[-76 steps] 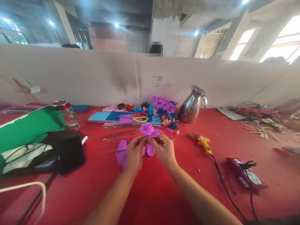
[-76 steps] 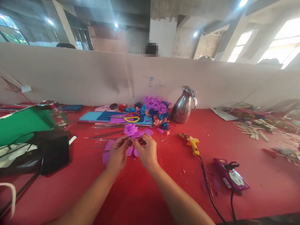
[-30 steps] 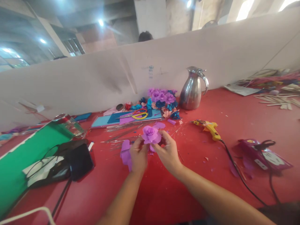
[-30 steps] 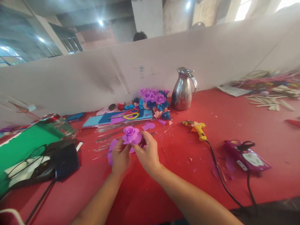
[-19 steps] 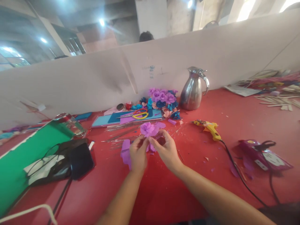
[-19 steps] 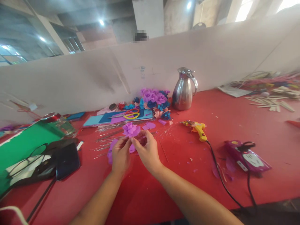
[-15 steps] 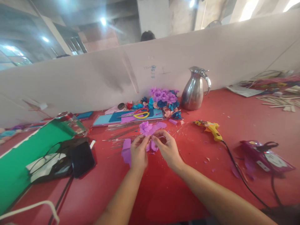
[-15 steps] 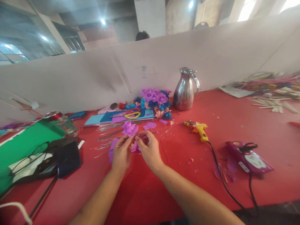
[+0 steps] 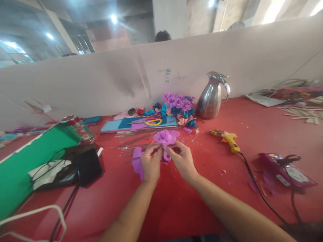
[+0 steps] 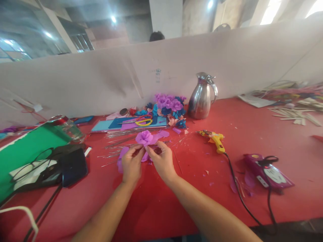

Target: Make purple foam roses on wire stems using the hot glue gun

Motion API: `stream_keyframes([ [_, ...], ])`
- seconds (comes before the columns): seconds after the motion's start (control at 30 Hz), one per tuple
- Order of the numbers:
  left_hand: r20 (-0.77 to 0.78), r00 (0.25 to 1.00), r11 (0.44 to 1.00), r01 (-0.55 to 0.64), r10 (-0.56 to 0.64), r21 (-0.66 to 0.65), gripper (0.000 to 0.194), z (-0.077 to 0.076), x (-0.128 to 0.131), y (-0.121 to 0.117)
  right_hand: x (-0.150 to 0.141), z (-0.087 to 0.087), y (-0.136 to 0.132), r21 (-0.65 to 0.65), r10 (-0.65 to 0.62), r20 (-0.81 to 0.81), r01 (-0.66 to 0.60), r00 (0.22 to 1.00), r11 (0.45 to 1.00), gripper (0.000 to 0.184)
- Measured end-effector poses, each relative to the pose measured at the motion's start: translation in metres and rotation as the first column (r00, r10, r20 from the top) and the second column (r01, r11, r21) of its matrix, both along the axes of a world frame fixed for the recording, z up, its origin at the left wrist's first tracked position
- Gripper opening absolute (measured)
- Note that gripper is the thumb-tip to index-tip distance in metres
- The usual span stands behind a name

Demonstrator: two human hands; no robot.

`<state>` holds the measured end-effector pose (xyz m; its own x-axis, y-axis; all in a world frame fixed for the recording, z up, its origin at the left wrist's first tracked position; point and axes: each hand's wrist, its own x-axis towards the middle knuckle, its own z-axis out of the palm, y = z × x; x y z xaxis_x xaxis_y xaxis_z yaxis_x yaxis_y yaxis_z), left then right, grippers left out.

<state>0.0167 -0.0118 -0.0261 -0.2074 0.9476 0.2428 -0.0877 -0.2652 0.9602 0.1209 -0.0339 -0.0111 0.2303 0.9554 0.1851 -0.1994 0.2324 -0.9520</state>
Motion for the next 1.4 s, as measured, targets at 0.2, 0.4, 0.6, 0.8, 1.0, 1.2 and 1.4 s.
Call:
stream_keyframes([
  [0.2,-0.187,0.979,0.988,-0.055,0.082,0.142,0.010,-0.002,-0.002,-0.001,0.000,0.002,0.000,0.016,0.012,-0.049,-0.011,0.999,1.000,0.017],
  [0.4,-0.113,0.993,0.992,-0.018,0.032,0.121,0.013,-0.003,0.001,-0.001,-0.001,0.002,0.001,0.021,0.062,-0.114,-0.060,0.992,0.998,0.022],
  [0.6,-0.071,0.995,0.997,0.073,-0.070,0.038,0.012,0.003,0.000,-0.002,0.002,-0.001,0.005,0.051,0.101,-0.158,-0.095,0.982,0.994,0.018],
  [0.8,0.142,0.935,0.942,0.332,-0.324,-0.039,0.019,0.011,-0.005,0.006,0.002,-0.004,0.004,0.088,0.065,-0.062,-0.059,0.996,0.994,0.006],
  [1.0,0.298,0.867,0.886,0.449,-0.400,-0.118,0.014,0.016,-0.010,0.007,-0.002,-0.002,0.002,0.098,0.094,-0.062,-0.087,0.994,0.991,0.012],
  [1.2,0.260,0.850,0.865,0.493,-0.457,-0.090,0.008,0.017,-0.019,0.007,-0.003,-0.007,0.002,0.176,0.086,-0.005,-0.084,0.996,0.981,0.009],
  [1.4,0.285,0.817,0.835,0.543,-0.502,-0.087,0.020,0.020,-0.025,0.004,0.001,-0.011,0.005,0.208,0.067,0.072,-0.081,0.995,0.975,0.016],
])
